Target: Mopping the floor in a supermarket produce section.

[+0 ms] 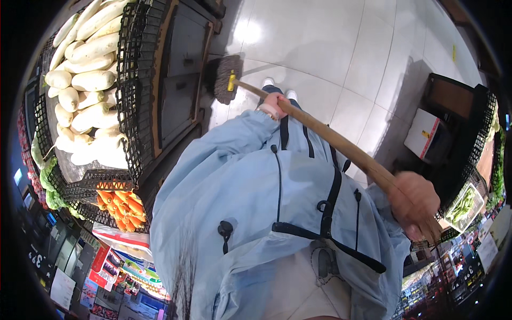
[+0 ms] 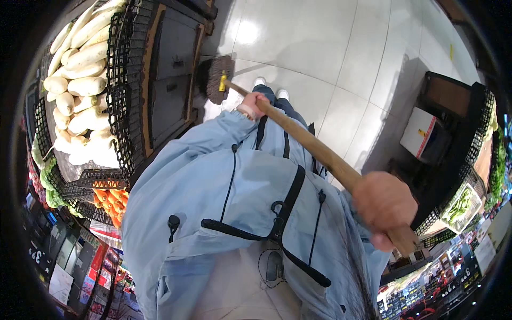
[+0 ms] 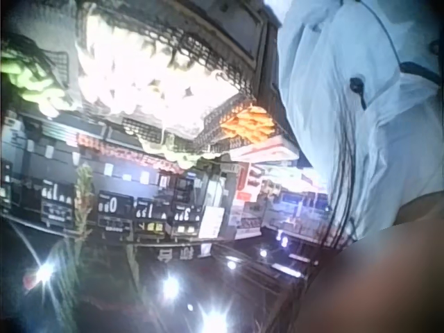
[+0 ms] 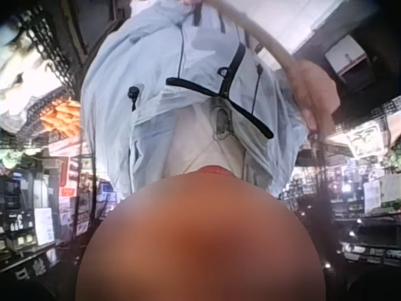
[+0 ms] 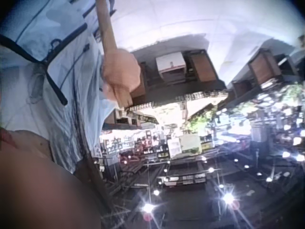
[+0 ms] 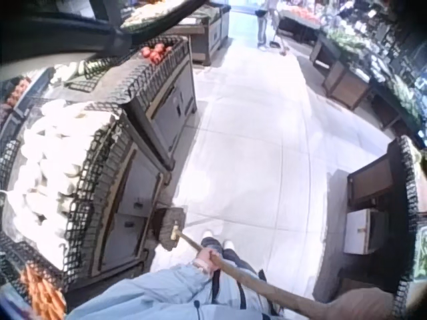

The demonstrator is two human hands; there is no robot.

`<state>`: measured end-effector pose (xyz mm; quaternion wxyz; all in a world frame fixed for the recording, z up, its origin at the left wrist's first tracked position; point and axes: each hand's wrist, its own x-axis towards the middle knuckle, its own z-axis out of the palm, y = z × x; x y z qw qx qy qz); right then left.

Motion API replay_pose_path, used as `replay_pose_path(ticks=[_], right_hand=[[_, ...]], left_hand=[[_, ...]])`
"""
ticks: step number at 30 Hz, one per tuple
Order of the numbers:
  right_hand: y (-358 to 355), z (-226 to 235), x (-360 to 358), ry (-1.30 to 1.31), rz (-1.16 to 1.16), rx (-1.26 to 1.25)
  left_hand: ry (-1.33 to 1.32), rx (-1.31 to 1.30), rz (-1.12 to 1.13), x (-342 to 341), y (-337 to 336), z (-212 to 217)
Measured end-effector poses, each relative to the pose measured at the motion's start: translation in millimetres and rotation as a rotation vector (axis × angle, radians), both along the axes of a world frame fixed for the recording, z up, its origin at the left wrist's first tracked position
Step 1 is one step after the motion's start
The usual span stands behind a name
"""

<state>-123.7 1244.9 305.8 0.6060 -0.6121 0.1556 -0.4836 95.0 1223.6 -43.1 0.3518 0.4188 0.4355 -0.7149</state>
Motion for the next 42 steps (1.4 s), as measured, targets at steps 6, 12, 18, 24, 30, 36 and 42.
replay_pose_path(ticks=[6,12,18,24,30,36,42], right_hand=[[-9,-31,19,0.064,-0.062,-0.023],[-19,-52,3,-0.079,0.009,-0.035],[-51,-57,-14,-0.079,0.25,-0.117],[-44,-81,-9,-0.153,-0.048,0.011],[-42,-58,16,0.017,0.11,-0.095],[-56,-36,81,-0.031,0.121,-0.121],[-91,-38,113,0.02,-0.059,-0.14]], left_hand=[[0.042,-0.166,0.101,-16,-12,-49],[-0.051,-0.2,0.162,-23,-14,-50],[0.012,-0.163,0.24,-35,-33,-56],[-0.064,-0.155,0.181,-12,-44,-80],[-0.121,-0.155,0.097,1,-44,-52],[-0.068,-0.23,0.118,48,-62,-46],[-0.267,-0.276,-0.157,72,-106,-50]])
